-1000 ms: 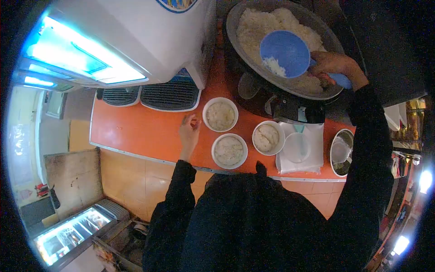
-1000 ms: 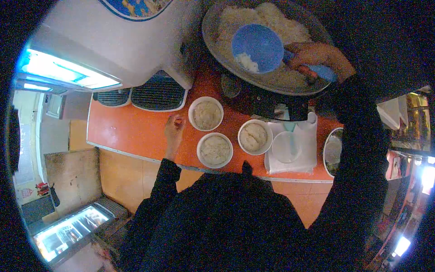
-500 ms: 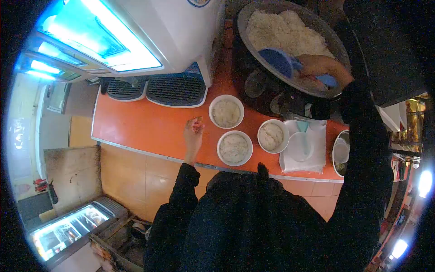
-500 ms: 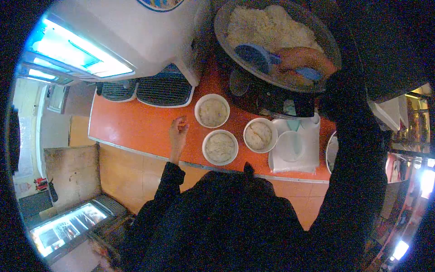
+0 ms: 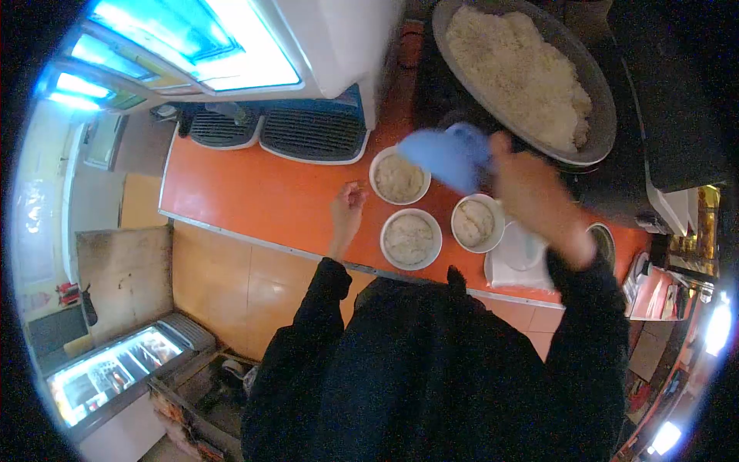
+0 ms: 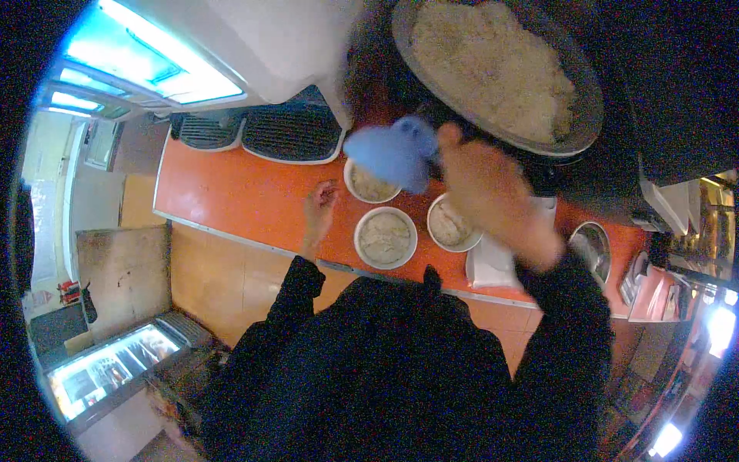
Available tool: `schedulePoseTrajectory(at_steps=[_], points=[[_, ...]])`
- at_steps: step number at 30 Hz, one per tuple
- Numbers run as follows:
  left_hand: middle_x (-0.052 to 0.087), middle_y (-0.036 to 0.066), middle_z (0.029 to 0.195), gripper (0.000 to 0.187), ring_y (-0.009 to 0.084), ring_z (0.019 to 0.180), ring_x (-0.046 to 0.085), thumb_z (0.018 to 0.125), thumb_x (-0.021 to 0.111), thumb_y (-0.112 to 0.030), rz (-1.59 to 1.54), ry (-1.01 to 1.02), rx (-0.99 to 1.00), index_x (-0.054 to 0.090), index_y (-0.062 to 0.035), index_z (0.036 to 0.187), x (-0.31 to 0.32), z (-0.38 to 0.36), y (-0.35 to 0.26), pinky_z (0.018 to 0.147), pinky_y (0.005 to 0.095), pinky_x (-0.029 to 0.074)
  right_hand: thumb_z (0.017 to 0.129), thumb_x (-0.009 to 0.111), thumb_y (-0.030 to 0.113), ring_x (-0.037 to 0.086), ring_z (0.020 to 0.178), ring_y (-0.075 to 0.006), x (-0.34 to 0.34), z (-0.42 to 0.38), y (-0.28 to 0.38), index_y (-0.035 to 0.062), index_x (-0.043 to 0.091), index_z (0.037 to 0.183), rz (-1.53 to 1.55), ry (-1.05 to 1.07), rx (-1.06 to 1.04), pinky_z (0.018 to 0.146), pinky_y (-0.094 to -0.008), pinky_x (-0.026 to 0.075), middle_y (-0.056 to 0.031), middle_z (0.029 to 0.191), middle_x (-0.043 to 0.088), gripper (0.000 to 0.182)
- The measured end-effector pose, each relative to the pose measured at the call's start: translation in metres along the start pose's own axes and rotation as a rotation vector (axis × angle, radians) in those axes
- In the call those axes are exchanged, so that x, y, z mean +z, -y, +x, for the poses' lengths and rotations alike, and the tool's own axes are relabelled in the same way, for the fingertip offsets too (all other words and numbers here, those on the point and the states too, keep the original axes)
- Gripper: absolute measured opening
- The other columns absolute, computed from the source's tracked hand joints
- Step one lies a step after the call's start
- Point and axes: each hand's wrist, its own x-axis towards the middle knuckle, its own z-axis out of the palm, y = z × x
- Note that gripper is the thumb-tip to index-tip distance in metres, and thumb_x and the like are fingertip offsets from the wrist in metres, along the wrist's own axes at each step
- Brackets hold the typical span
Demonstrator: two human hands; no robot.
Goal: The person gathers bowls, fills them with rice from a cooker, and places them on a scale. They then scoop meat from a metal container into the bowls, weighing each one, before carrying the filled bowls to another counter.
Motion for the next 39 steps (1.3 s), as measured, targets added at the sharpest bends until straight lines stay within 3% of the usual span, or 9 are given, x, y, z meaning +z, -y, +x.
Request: schedulePoseTrajectory(at_steps=[5, 15, 18, 23, 24, 27, 30, 33, 39], points=[[0.057, 0.007, 0.074, 0.027, 0.0158, 0.064, 0.055, 0.074, 0.056, -0.007, -0.060, -0.021, 0.078, 0.048, -0.0031, 0.100, 0.016, 0.003, 0.021, 0.055, 0.0267, 0.042, 0.074, 0.044, 0.006, 0.060, 0.065, -0.0318, 0.159, 0.055, 0.056, -0.0004, 0.042, 0.086, 0.075, -0.062, 0.104, 0.052, -0.0407, 0.048, -0.0198, 0.070, 0.058, 0.014], [0.053, 0.007, 0.068, 0.043, 0.0159, 0.063, 0.055, 0.070, 0.059, -0.006, -0.232, -0.027, -0.222, 0.038, -0.0061, 0.107, 0.043, 0.006, 0.037, 0.054, 0.0275, 0.043, 0.073, 0.044, 0.009, 0.058, 0.072, -0.0353, 0.168, 0.076, 0.041, -0.0012, 0.044, 0.089, 0.086, 0.101, -0.092, 0.061, -0.0441, 0.046, -0.0214, 0.079, 0.057, 0.019], [0.051, 0.007, 0.065, 0.044, 0.0151, 0.059, 0.054, 0.069, 0.060, -0.007, -0.261, -0.025, -0.278, 0.036, -0.0062, 0.106, 0.043, 0.010, 0.026, 0.051, 0.0273, 0.042, 0.072, 0.044, 0.008, 0.058, 0.072, -0.0335, 0.182, 0.082, 0.034, 0.0000, 0.046, 0.088, 0.102, -0.010, -0.025, 0.060, -0.0428, 0.047, -0.0199, 0.077, 0.057, 0.018], [0.049, 0.005, 0.063, 0.046, 0.0137, 0.056, 0.052, 0.067, 0.059, -0.004, -0.335, -0.097, -0.105, 0.034, -0.0056, 0.105, 0.055, 0.013, 0.063, 0.048, 0.0268, 0.041, 0.072, 0.046, 0.010, 0.059, 0.070, -0.0318, 0.149, 0.081, 0.042, 0.0002, 0.047, 0.086, 0.115, -0.015, -0.062, 0.056, -0.0418, 0.048, -0.0204, 0.075, 0.058, 0.017], [0.048, 0.004, 0.062, 0.046, 0.0135, 0.055, 0.051, 0.067, 0.059, -0.003, -0.409, -0.119, -0.066, 0.033, -0.0055, 0.105, 0.060, 0.013, 0.076, 0.047, 0.0267, 0.041, 0.072, 0.046, 0.009, 0.059, 0.067, -0.0319, 0.191, 0.089, 0.040, 0.0000, 0.048, 0.086, 0.000, 0.007, -0.172, 0.054, -0.0412, 0.048, -0.0196, 0.073, 0.058, 0.018], [0.048, 0.004, 0.063, 0.045, 0.0136, 0.056, 0.052, 0.067, 0.059, -0.003, -0.416, -0.062, -0.203, 0.035, -0.0057, 0.105, 0.050, 0.011, 0.058, 0.049, 0.0266, 0.041, 0.071, 0.046, 0.009, 0.059, 0.065, -0.0323, 0.190, 0.087, 0.043, -0.0006, 0.047, 0.087, 0.145, -0.043, 0.080, 0.051, -0.0411, 0.047, -0.0189, 0.071, 0.058, 0.018], [0.048, 0.004, 0.064, 0.042, 0.0137, 0.057, 0.052, 0.068, 0.058, -0.003, -0.180, -0.092, -0.151, 0.036, -0.0055, 0.104, 0.046, 0.010, 0.036, 0.052, 0.0257, 0.042, 0.071, 0.047, 0.008, 0.060, 0.064, -0.0278, 0.169, 0.078, 0.038, 0.0011, 0.048, 0.088, 0.013, -0.130, 0.042, 0.051, -0.0382, 0.049, -0.0151, 0.068, 0.059, 0.018], [0.048, 0.004, 0.064, 0.040, 0.0135, 0.059, 0.052, 0.069, 0.056, -0.001, -0.393, -0.036, -0.285, 0.037, -0.0051, 0.103, 0.043, 0.008, 0.020, 0.054, 0.0255, 0.043, 0.072, 0.048, 0.008, 0.061, 0.064, -0.0252, 0.196, 0.088, 0.050, 0.0033, 0.048, 0.086, -0.083, -0.110, 0.146, 0.048, -0.0368, 0.049, -0.0124, 0.067, 0.059, 0.015], [0.048, 0.004, 0.068, 0.038, 0.0122, 0.062, 0.051, 0.070, 0.054, 0.001, -0.368, -0.012, -0.195, 0.036, -0.0057, 0.103, 0.047, 0.010, 0.034, 0.053, 0.0246, 0.042, 0.070, 0.051, 0.009, 0.060, 0.061, -0.0248, 0.180, 0.077, 0.056, 0.0060, 0.046, 0.083, -0.124, -0.196, 0.138, 0.044, -0.0376, 0.048, -0.0087, 0.065, 0.058, 0.014]])
